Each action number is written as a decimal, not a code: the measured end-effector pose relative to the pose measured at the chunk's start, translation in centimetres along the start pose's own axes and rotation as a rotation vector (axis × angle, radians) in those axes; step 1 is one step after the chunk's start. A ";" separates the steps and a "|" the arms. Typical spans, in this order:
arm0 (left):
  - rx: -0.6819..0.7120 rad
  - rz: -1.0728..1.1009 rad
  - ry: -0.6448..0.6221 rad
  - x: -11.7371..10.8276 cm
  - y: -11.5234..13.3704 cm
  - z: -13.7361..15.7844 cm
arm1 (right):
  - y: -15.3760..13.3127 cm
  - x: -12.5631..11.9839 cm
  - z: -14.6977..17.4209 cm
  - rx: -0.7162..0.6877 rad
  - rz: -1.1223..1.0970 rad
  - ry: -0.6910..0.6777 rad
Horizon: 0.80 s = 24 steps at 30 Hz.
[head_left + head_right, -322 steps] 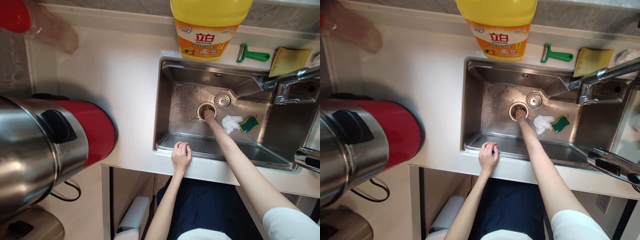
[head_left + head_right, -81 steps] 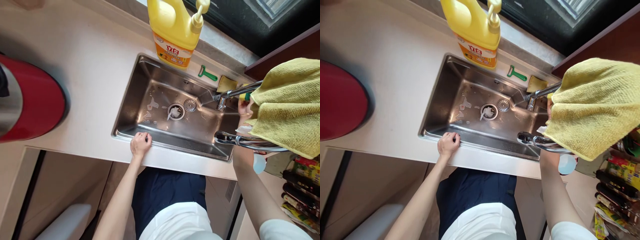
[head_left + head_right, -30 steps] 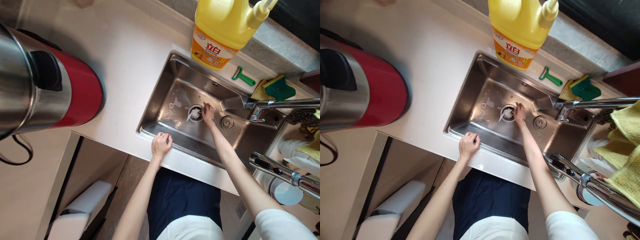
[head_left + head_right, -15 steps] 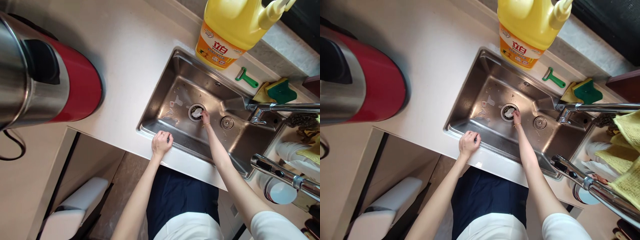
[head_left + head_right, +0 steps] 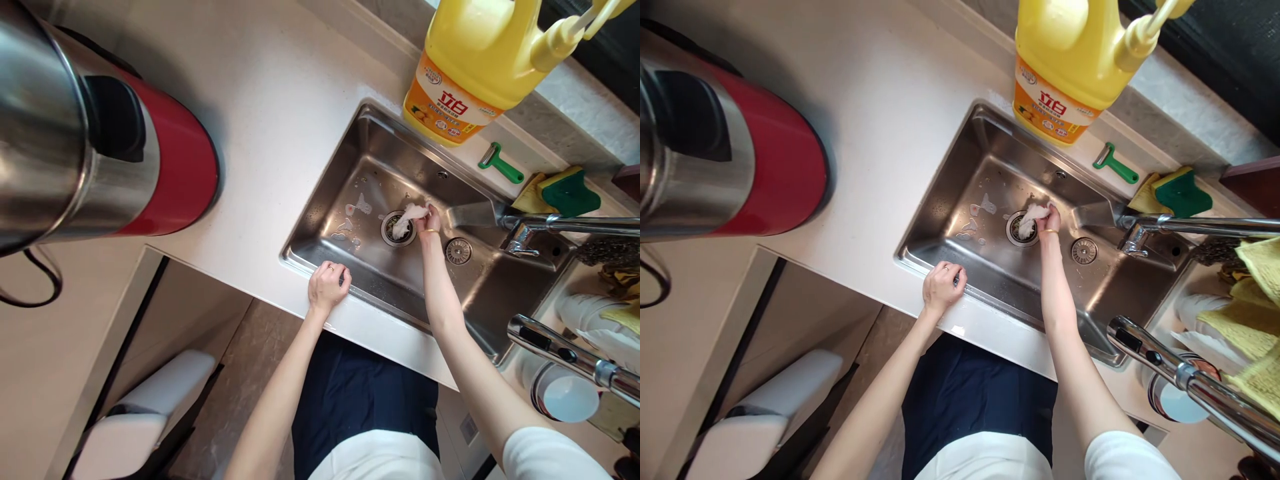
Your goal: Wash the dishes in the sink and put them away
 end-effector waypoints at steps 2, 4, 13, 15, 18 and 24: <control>0.003 -0.002 0.011 -0.2 0.1 0.0 | -0.3 1.7 -1.7 -0.033 0.096 0.108; 0.002 0.002 0.017 -0.3 0.1 0.1 | -0.3 3.5 -2.9 -0.053 0.340 0.233; 0.029 0.026 0.029 -0.4 0.2 0.4 | 3.1 12.1 -4.7 -0.191 1.258 0.160; 0.033 0.020 0.036 -0.5 0.2 0.4 | 3.9 15.0 -5.8 -0.262 1.317 -0.051; 0.025 0.019 0.016 -0.5 0.2 0.4 | 5.2 18.9 -7.0 -0.347 1.212 -0.322; -0.023 0.031 -0.065 -0.2 0.0 0.2 | 7.6 17.5 -4.1 -0.263 0.886 -0.735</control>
Point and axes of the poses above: each hand's wrist, its own z-axis away from the middle knuckle, its own x-axis out of the palm, y = z × x, the point moved 5 cm from there along -z, towards the middle knuckle, and after that the axes turned 13 degrees about -y, right-handed, at the moved point
